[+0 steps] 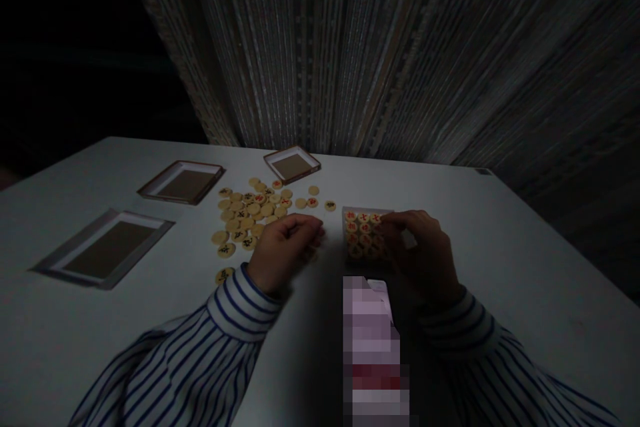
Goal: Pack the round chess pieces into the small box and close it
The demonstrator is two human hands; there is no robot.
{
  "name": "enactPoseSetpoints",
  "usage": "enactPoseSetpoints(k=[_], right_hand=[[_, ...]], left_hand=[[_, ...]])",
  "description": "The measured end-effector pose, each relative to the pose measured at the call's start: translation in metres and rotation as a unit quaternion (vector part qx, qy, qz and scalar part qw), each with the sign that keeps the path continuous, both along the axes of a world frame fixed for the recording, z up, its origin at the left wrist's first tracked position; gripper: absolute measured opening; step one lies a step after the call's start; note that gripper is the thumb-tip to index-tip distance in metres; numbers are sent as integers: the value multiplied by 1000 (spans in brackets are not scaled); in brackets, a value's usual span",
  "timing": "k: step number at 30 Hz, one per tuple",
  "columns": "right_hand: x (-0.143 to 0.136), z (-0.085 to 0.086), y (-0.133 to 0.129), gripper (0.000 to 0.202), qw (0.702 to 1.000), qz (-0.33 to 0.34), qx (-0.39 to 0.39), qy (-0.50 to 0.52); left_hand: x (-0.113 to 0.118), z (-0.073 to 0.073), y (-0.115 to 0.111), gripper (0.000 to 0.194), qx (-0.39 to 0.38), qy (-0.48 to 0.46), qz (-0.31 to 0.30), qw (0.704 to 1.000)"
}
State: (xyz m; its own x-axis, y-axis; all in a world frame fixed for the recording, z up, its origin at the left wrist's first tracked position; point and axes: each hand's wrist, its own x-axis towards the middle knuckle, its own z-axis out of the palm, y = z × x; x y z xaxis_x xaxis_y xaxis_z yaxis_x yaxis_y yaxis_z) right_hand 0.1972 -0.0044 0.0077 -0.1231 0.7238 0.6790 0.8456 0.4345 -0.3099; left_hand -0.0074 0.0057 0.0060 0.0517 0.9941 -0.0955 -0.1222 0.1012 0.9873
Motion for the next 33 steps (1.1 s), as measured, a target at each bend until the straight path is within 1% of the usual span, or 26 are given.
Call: enactPoseSetpoints(k=[3, 7, 10, 13, 16, 19, 22, 24, 28, 31, 33], right_hand=[[-1, 0, -1, 15, 1000, -2, 7, 7], [-2, -1, 0, 17, 1000, -7, -3, 5], [-3, -1, 0, 19, 1000, 0, -6, 3], [-3, -1, 0, 19, 1000, -2, -3, 7], [-1, -2, 1, 20, 1000, -9, 2, 15], [2, -1, 2, 21, 999, -22, 12, 26], [6, -1, 3, 23, 999, -31, 16, 42], [8, -1, 3, 24, 998, -33, 9, 58], [12, -1, 3, 24, 996, -26, -10, 87], [10, 2, 3, 24, 996, -20, -21, 89], [6, 6, 4, 23, 997, -11, -24, 79]], left_hand=[[-5, 3, 2, 27, 17, 3, 23, 1000], [-12, 9, 7, 29, 48, 3, 55, 997], [-15, 15, 8, 29, 54, 10, 78, 995], [-16, 19, 8, 28, 60, 15, 86, 994], [-17, 25, 10, 24, 85, 24, 81, 993], [-20, 34, 17, 24, 113, 50, 75, 989], [-25, 41, 27, 25, 143, 66, 98, 983], [-31, 41, 33, 24, 152, 69, 129, 978], [-48, 35, 37, 20, 165, 99, 167, 967], [-60, 33, 37, 19, 176, 128, 178, 960], [-65, 33, 37, 19, 175, 147, 177, 957]])
